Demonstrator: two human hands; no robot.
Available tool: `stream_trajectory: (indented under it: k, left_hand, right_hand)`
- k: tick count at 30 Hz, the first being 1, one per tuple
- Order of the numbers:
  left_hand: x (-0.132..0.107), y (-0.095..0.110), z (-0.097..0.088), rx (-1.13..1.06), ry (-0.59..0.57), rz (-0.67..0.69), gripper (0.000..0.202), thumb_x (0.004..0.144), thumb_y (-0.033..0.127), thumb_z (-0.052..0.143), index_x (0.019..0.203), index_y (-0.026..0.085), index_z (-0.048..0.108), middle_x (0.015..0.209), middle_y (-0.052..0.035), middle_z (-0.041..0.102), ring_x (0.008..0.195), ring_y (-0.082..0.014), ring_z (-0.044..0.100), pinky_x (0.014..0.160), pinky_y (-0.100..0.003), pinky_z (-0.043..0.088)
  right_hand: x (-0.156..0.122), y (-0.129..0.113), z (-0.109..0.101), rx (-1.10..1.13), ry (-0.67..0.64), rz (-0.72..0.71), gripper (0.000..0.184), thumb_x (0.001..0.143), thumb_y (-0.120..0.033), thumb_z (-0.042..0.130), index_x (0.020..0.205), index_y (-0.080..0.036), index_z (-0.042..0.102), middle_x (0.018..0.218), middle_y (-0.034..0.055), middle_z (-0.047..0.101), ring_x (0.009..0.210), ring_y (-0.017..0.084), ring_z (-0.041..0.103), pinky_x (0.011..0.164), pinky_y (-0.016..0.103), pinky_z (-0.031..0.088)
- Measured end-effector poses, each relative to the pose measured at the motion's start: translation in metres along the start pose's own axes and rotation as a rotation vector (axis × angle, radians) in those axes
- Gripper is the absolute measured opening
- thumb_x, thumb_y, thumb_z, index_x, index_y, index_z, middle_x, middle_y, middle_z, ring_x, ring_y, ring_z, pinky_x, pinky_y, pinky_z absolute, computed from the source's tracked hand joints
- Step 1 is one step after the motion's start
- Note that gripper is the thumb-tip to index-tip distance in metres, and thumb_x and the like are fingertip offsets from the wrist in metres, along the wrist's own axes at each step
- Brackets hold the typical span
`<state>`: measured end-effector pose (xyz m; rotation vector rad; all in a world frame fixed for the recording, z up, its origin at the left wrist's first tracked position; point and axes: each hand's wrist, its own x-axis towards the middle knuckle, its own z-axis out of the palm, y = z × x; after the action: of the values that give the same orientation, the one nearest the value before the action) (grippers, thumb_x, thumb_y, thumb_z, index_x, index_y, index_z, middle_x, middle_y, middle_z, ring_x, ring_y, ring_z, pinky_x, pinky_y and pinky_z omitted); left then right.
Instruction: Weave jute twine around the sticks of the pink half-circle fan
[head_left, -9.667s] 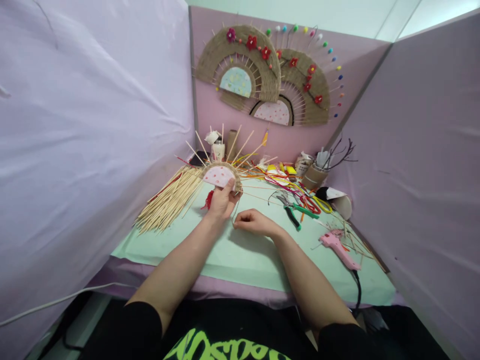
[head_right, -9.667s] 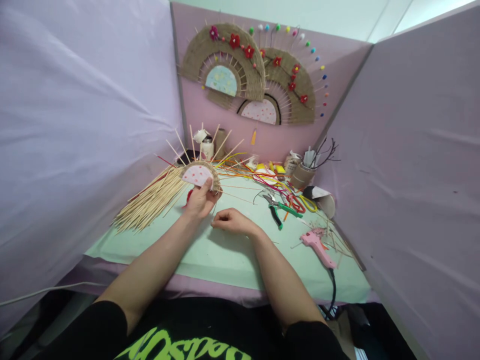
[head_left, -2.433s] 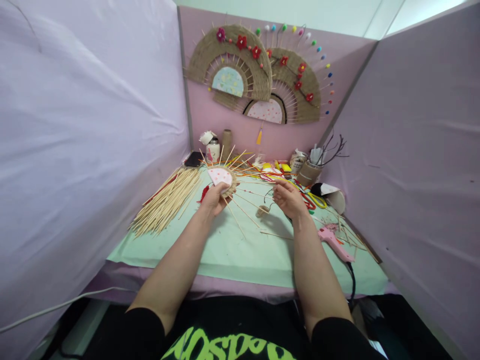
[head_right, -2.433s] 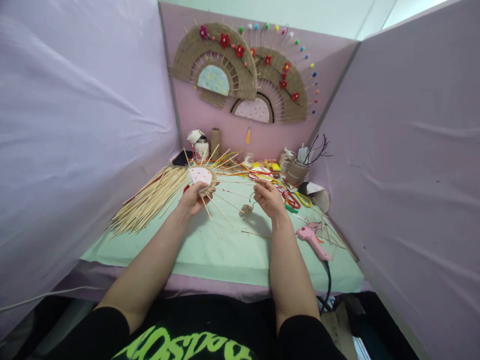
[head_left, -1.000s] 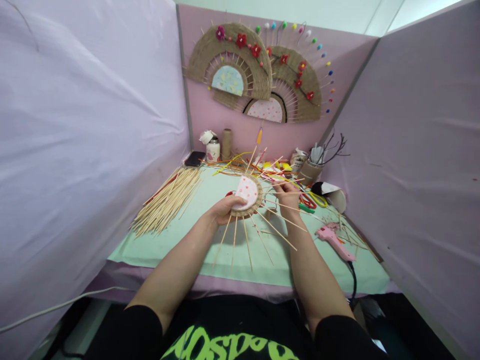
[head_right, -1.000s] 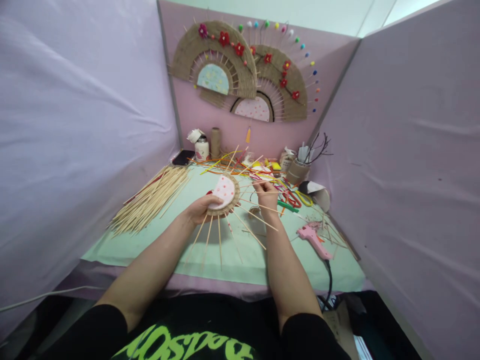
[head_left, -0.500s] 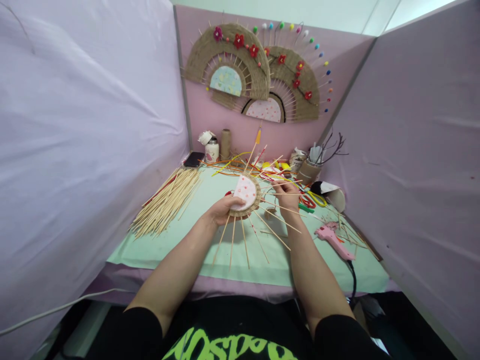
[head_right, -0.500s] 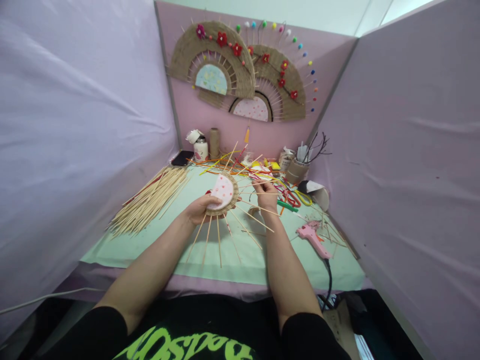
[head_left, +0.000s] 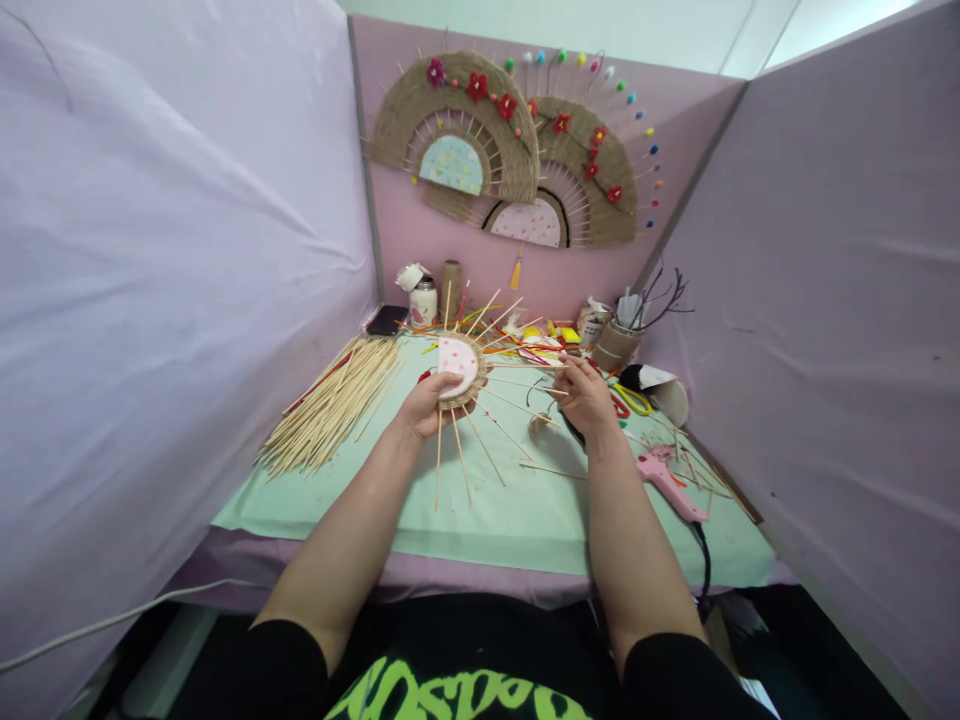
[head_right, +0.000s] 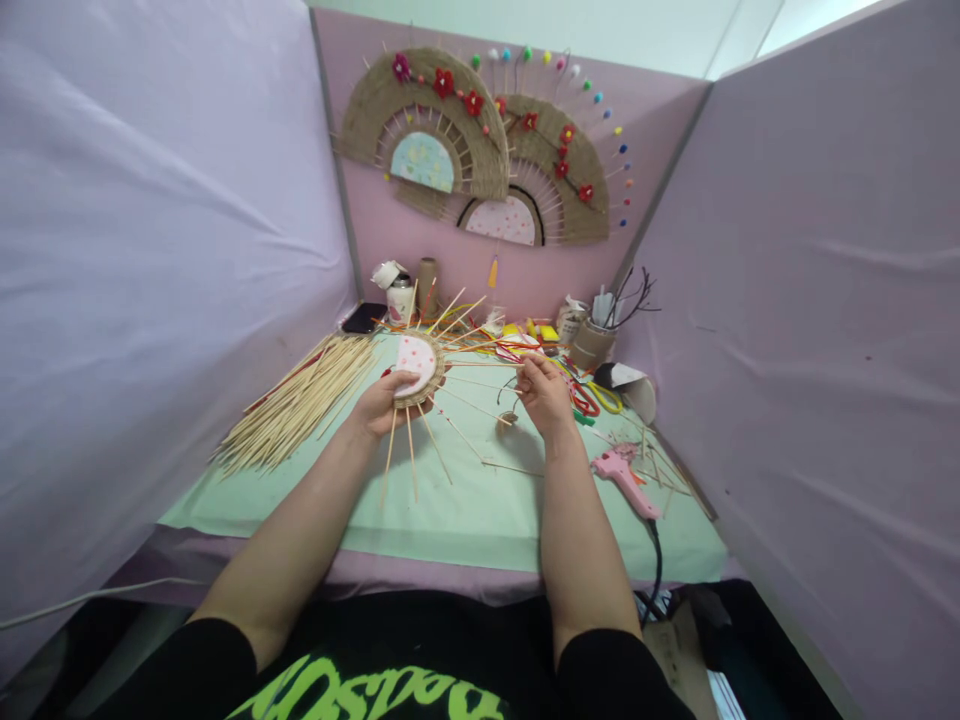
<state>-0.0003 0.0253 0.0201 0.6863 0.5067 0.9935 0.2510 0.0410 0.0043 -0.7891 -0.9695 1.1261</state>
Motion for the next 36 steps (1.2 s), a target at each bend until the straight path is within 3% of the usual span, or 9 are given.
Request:
stream_trajectory:
  k: [4,11,19,25,30,33,36]
  left_hand:
    - [0.002,0.0,-0.003,0.006,0.007,-0.036,0.045,0.073,0.008,0.05,0.118,0.008,0.055,0.102,-0.0144,0.07,0.072,-0.0137,0.065,0.06,-0.022,0.049]
    - [0.001,-0.003,-0.002,0.078,-0.058,-0.18,0.045,0.071,0.008,0.053,0.116,0.007,0.054,0.098,-0.0134,0.07,0.069,-0.0132,0.065,0.057,-0.022,0.047]
    - [0.001,-0.011,-0.001,0.113,-0.16,-0.248,0.05,0.07,0.012,0.056,0.119,0.008,0.054,0.104,-0.0167,0.069,0.076,-0.0162,0.066,0.06,-0.023,0.047]
    - [-0.008,-0.025,0.01,0.139,-0.313,-0.271,0.043,0.065,0.013,0.061,0.108,0.008,0.061,0.099,-0.017,0.07,0.079,-0.0201,0.067,0.057,-0.023,0.049]
    - [-0.013,-0.039,0.018,0.17,-0.424,-0.297,0.044,0.062,0.015,0.066,0.105,0.006,0.062,0.1,-0.0193,0.07,0.085,-0.025,0.068,0.067,-0.031,0.053]
    - [-0.012,-0.041,0.019,0.092,-0.427,-0.258,0.041,0.065,0.018,0.064,0.104,0.006,0.063,0.1,-0.02,0.07,0.089,-0.0261,0.068,0.077,-0.037,0.053]
    - [-0.009,-0.041,0.018,0.068,-0.396,-0.231,0.038,0.069,0.02,0.061,0.104,0.005,0.063,0.098,-0.0201,0.07,0.089,-0.0261,0.068,0.078,-0.035,0.052]
  right_hand:
    - [-0.002,-0.005,0.0,-0.001,0.031,-0.094,0.033,0.059,-0.036,0.077,0.086,-0.024,0.06,0.069,-0.0045,0.056,0.051,0.006,0.041,0.049,0.022,0.038]
    - [0.002,-0.003,-0.004,0.031,0.107,-0.237,0.022,0.063,-0.031,0.074,0.079,-0.024,0.06,0.071,-0.0034,0.059,0.051,0.006,0.041,0.048,0.022,0.036]
    - [0.005,0.002,-0.007,-0.012,0.175,-0.123,0.029,0.056,-0.032,0.078,0.076,-0.021,0.06,0.062,-0.005,0.055,0.045,0.004,0.036,0.041,0.019,0.028]
    - [0.006,0.016,0.004,-0.256,0.235,-0.196,0.027,0.059,-0.035,0.074,0.076,-0.017,0.063,0.06,-0.0038,0.056,0.048,0.007,0.04,0.044,0.021,0.031]
    - [0.004,0.023,0.011,-0.311,0.211,-0.253,0.027,0.062,-0.038,0.071,0.079,-0.018,0.064,0.064,-0.0025,0.057,0.051,0.008,0.042,0.048,0.022,0.034]
    - [0.003,0.024,0.014,-0.333,0.204,-0.227,0.027,0.062,-0.039,0.07,0.078,-0.018,0.063,0.062,-0.0024,0.056,0.05,0.008,0.041,0.047,0.022,0.033]
    - [0.001,0.025,0.019,-0.316,0.193,-0.184,0.027,0.061,-0.038,0.07,0.077,-0.018,0.063,0.061,-0.0026,0.056,0.048,0.008,0.038,0.046,0.023,0.032]
